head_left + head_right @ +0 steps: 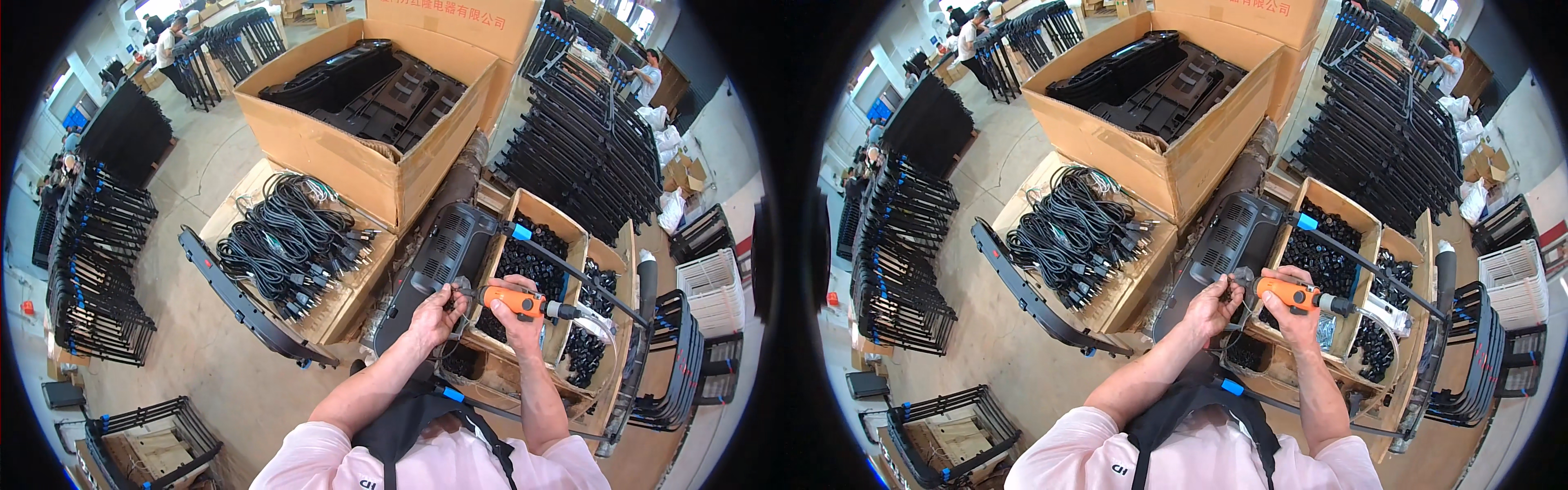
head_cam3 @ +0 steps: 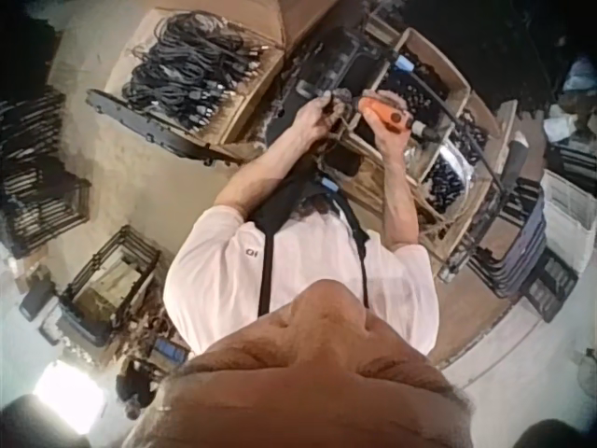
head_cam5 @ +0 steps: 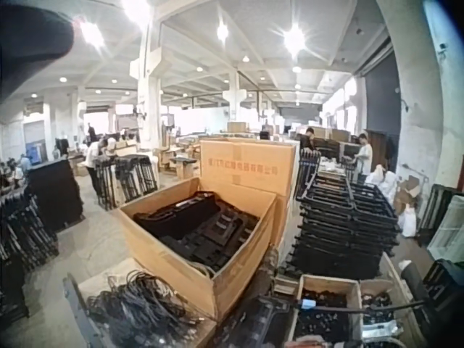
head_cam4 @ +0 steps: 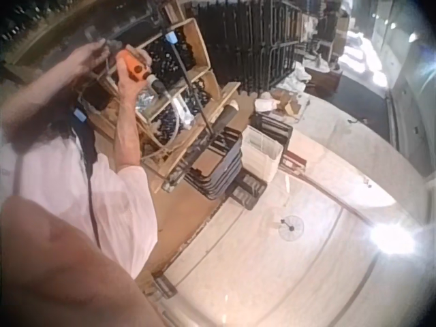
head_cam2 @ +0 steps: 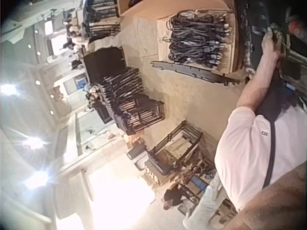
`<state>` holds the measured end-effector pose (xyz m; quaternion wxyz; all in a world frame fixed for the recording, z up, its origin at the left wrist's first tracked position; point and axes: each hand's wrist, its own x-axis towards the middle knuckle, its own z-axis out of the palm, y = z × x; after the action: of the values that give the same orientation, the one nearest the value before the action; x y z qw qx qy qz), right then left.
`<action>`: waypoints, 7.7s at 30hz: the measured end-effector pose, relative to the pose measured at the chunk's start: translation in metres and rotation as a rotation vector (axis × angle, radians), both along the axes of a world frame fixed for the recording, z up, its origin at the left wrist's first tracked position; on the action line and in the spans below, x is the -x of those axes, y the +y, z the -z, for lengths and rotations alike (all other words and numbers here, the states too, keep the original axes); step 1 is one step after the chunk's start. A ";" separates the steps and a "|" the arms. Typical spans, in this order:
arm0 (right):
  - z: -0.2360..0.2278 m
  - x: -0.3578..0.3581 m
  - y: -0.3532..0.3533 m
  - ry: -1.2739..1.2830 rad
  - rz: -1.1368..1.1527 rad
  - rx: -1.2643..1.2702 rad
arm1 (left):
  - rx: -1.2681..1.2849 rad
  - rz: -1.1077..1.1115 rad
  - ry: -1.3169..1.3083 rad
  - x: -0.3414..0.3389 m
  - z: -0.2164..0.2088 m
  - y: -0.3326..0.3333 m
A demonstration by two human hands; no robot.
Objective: The person assembles a black electronic device by attaching a power cord and securing a casing with a pneumatic screwdriver. They handle various components including a metal frame, power cables, and a plastic housing, working at a station in a warehouse environment.
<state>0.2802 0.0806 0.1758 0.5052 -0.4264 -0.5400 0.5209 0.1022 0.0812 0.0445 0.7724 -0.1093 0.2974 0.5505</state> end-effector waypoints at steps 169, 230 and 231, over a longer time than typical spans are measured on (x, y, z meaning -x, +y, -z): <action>-0.022 0.118 0.089 -0.191 -0.139 0.011 | -0.005 0.038 -0.070 0.063 0.004 -0.067; -0.027 0.124 -0.051 -0.144 -0.216 0.172 | 0.105 -0.115 -0.165 0.095 0.003 -0.115; -0.025 0.122 -0.052 -0.133 -0.210 0.171 | 0.102 -0.135 -0.187 0.095 0.003 -0.114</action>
<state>0.1586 0.0282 0.2006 0.3728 -0.4426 -0.5674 0.5858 0.0069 -0.0329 0.0414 0.7514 -0.2192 0.2435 0.5727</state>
